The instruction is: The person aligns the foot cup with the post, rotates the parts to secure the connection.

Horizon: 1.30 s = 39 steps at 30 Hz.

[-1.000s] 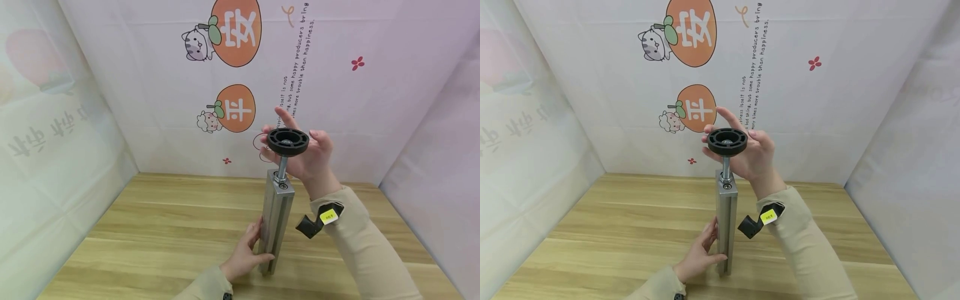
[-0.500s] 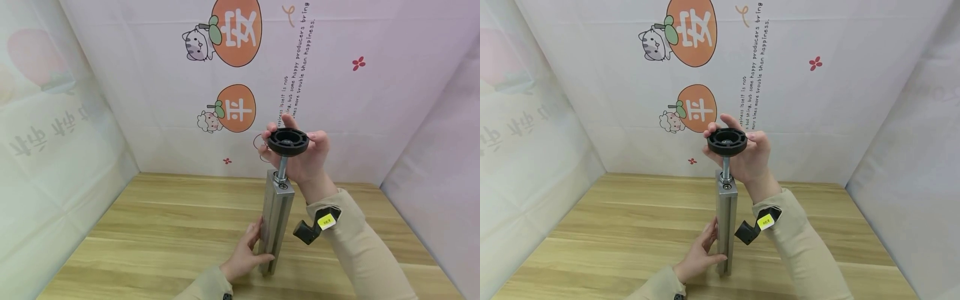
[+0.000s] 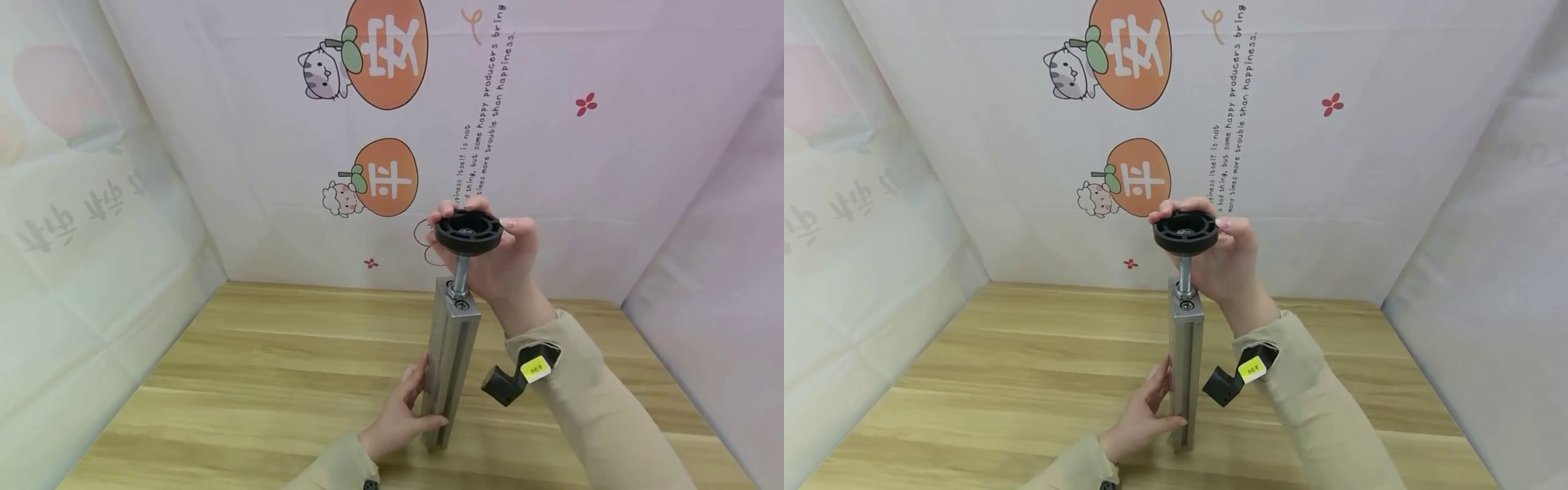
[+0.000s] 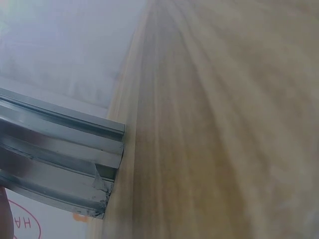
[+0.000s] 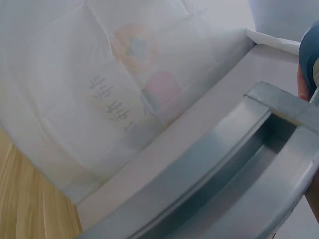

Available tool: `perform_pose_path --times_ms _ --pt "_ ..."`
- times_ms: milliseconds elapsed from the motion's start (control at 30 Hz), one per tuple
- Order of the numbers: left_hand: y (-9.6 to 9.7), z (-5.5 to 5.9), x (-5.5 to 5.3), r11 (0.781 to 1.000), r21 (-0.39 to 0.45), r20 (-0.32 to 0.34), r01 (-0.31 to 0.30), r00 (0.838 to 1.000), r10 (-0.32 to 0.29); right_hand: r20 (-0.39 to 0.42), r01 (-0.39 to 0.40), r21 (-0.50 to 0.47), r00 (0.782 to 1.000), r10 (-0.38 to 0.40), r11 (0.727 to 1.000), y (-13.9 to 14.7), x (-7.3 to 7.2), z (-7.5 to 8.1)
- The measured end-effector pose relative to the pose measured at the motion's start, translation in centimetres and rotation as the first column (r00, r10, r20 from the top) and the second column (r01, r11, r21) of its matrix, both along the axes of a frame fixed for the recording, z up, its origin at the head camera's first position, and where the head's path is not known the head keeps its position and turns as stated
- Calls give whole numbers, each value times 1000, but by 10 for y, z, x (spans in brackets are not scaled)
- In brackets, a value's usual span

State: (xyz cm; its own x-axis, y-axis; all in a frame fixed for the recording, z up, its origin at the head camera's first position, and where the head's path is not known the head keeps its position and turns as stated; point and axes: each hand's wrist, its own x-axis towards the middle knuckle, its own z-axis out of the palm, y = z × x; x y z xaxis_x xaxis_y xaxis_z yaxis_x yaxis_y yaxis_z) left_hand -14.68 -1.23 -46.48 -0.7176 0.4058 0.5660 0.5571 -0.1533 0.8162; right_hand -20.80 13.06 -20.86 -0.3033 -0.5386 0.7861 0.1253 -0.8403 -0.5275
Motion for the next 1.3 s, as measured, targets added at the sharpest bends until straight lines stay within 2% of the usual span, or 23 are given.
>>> perform_pose_path --times_ms 67,133,200,333,433,533,700,767,800,867,967,1067,1200,1233,1267,1300 --pt "0 -1 0 1000 1 1 -5 1000 5 -23 122 14 992 -121 992 2 4 -1" --pt "0 -1 1 1000 5 12 -6 1000 6 -55 243 29 969 -241 970 4 7 -1" --pt "-1 -1 1 1000 4 29 -13 999 13 -93 333 42 940 -328 942 6 9 -1" --pt "-2 0 2 1000 1 64 -19 998 19 -159 411 48 903 -399 910 9 9 0" --pt "-2 0 1 1000 -3 63 -16 998 16 -194 474 50 868 -457 879 11 10 1" --pt "-2 0 1 1000 2 55 -13 998 13 -221 541 44 825 -520 840 12 12 3" --pt "-2 -1 1 1000 7 35 -10 999 10 -267 652 26 735 -623 758 14 16 5" --pt "-2 -2 1 1000 8 37 -3 999 3 -293 712 23 676 -676 702 16 18 4" --pt "-2 -2 2 1000 6 37 -2 999 1 -309 745 19 638 -705 667 17 19 4" --pt "-1 -2 2 1000 5 38 3 999 -3 -354 822 4 534 -768 570 18 23 4" --pt "0 -2 2 1000 4 28 1 1000 -1 -422 916 -49 343 -839 399 19 28 5" --pt "1 -1 2 1000 -1 16 -2 1000 2 -492 967 -148 110 -864 208 18 34 7" --pt "2 0 2 1000 -5 13 -4 1000 4 -532 944 -325 -230 -815 -54 14 39 10" --pt "2 0 2 1000 -5 15 -4 1000 4 -529 927 -360 -294 -796 -103 13 40 11" --pt "3 1 3 1000 -5 18 -4 1000 4 -525 911 -389 -343 -779 -138 12 41 11" --pt "3 1 3 1000 -4 21 -4 1000 4 -522 897 -411 -377 -765 -161 11 42 12"
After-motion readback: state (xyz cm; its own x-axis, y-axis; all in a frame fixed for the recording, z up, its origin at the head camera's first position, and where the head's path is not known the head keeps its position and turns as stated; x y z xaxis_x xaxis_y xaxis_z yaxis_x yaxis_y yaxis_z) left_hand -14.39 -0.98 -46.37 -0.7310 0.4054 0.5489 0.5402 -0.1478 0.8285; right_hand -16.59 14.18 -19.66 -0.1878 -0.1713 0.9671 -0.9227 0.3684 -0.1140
